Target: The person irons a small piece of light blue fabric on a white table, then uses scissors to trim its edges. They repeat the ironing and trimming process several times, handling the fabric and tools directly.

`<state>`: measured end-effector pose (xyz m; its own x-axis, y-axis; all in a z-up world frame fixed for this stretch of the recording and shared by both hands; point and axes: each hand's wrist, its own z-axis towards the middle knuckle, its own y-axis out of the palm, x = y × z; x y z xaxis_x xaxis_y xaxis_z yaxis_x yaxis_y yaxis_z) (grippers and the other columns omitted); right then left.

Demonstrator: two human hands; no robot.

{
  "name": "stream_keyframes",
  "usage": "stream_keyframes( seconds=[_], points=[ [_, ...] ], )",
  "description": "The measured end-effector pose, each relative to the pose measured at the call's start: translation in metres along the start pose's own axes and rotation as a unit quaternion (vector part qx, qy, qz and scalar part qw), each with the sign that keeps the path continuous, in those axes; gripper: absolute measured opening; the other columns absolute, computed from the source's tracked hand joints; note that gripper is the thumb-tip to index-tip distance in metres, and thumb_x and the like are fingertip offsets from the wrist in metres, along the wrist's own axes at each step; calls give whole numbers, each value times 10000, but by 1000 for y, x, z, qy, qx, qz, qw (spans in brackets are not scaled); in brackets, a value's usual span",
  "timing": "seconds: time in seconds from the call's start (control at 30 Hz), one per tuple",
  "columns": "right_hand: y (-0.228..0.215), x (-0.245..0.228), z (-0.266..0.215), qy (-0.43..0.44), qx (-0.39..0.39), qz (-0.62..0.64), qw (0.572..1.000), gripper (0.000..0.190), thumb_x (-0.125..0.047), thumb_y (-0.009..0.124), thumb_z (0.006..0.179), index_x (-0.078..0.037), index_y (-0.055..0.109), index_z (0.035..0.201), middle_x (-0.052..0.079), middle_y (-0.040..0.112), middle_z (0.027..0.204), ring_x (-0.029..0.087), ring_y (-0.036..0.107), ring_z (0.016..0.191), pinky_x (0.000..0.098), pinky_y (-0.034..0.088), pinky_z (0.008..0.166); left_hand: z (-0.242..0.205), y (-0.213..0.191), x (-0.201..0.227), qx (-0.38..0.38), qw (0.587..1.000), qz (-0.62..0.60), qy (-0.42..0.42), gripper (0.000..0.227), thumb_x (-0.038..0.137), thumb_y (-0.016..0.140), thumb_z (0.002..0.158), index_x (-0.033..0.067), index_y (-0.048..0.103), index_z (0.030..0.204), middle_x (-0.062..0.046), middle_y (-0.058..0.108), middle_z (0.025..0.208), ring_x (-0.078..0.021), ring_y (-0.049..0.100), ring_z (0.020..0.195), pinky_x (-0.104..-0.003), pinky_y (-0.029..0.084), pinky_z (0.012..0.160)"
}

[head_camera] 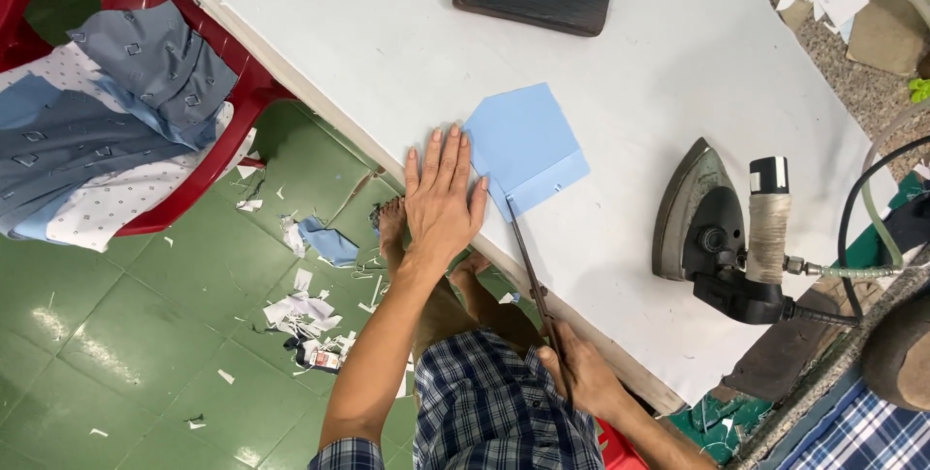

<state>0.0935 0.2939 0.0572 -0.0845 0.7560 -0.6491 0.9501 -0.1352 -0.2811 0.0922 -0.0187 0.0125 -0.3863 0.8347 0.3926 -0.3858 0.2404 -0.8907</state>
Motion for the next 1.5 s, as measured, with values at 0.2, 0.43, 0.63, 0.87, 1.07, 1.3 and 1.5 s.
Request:
stream_keyframes(
  seconds=[0.2,0.43,0.63,0.87,1.07,1.3,1.5],
  points=[
    [-30,-29,-6,43,-68,51,995,915,-764,286,811,-70,480,1375,-53,382,533,55,487,367,255,593,342,0,0,0,5,1000,-2,2,577,368,492,1068,25,440,1529,-102,391,1609,-281,296,1522,-534,178,1262],
    [-35,-30,11,-2,-58,-2,998,814,-719,261,878,-53,503,1279,-59,432,529,75,497,383,234,510,368,0,-3,0,-7,1000,3,1,553,336,461,1073,17,451,1524,-99,387,1610,-284,299,1520,-532,182,1260],
    [-34,-32,16,-26,-35,3,999,736,-707,297,892,-54,534,1136,-56,436,534,77,474,381,230,460,338,0,-1,0,-12,1000,2,-2,554,338,463,1074,14,451,1525,-101,382,1612,-278,290,1523,-528,174,1262],
    [-57,-40,24,-32,-101,24,994,754,-648,291,931,-16,475,1299,-55,408,542,89,446,390,262,447,350,-3,5,-3,-10,1000,-10,-9,547,293,433,1080,-31,429,1520,-154,353,1617,-301,279,1529,-522,141,1271],
    [-59,-67,38,7,-81,5,997,814,-734,275,850,-47,503,1224,-43,456,520,117,472,428,289,444,433,-2,4,-2,-24,1000,0,-14,548,277,400,1077,-14,401,1542,-126,333,1632,-272,265,1537,-502,133,1277],
    [-56,-68,37,-19,-31,-35,999,686,-707,289,882,-88,517,1072,-17,519,568,133,509,448,292,445,425,-1,3,-2,-35,999,10,-17,555,284,383,1080,-10,392,1550,-119,311,1643,-262,233,1545,-490,111,1280],
    [-67,-74,46,13,-95,-18,995,788,-734,268,863,-56,490,1197,-57,356,550,104,371,439,298,373,422,-4,12,-4,-9,1000,-11,-18,554,273,407,1070,-27,405,1535,-146,326,1629,-288,260,1538,-499,126,1282]
  ],
)
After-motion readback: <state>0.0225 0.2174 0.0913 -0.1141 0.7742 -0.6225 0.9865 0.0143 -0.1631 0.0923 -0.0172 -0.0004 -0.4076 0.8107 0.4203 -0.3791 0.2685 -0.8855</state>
